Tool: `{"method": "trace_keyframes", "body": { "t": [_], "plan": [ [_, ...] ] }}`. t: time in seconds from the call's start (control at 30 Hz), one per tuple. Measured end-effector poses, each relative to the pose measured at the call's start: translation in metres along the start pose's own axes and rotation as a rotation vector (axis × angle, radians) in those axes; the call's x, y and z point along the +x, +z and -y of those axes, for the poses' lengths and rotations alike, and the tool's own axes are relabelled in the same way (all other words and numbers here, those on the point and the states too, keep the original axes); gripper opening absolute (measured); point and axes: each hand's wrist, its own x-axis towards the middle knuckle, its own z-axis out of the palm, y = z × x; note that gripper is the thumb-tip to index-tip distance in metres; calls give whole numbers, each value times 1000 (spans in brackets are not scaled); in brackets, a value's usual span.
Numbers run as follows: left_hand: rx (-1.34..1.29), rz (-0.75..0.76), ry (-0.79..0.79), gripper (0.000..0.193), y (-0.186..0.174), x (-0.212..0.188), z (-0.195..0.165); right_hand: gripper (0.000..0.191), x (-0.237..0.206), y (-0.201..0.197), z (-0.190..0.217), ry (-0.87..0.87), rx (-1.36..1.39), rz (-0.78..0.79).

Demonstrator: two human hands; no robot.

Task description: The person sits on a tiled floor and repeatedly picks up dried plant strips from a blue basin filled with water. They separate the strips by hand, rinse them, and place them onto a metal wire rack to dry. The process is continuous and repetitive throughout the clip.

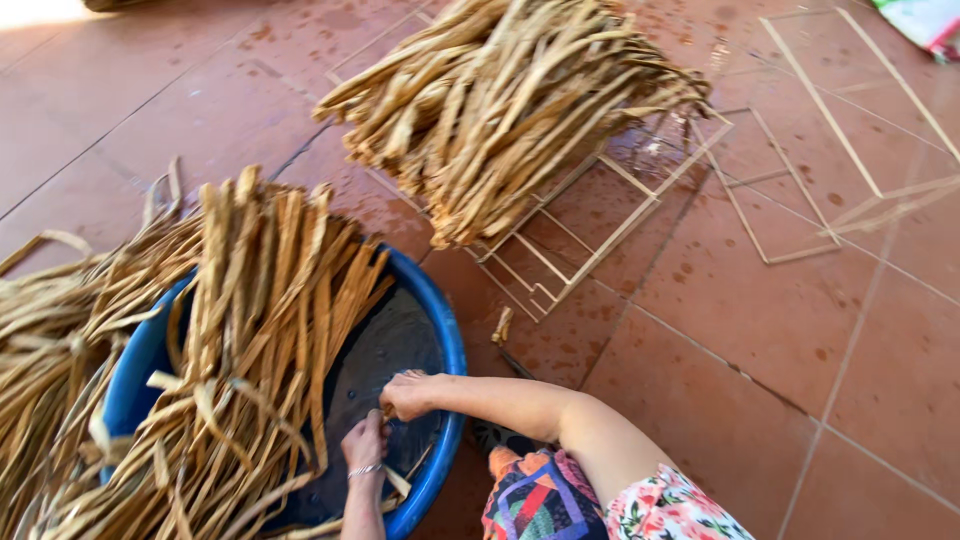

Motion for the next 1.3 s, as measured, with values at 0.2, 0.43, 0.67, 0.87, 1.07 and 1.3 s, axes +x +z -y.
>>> {"method": "trace_keyframes", "body": {
  "t": [0.2, 0.43, 0.67, 0.87, 1.07, 1.3],
  "plan": [
    [-209, 270, 112, 44, -25, 9, 17, 53, 13, -22, -7, 307, 942, -303],
    [146, 359, 297, 44, -5, 40, 30, 28, 2, -31, 13, 326, 1312, -516],
    [66, 229, 312, 35, 12, 29, 24, 37, -2, -49, 8, 391, 1307, -683],
    [109, 222, 349, 28, 15, 36, 15, 54, -5, -61, 3, 443, 1166, -552],
    [133, 209, 387, 26, 15, 45, 6, 44, -12, -44, 31, 301, 1117, -529],
    [177, 189, 474, 30, 25, 44, -21, 28, -22, -45, 31, 72, 1671, -182]
  ]
}}
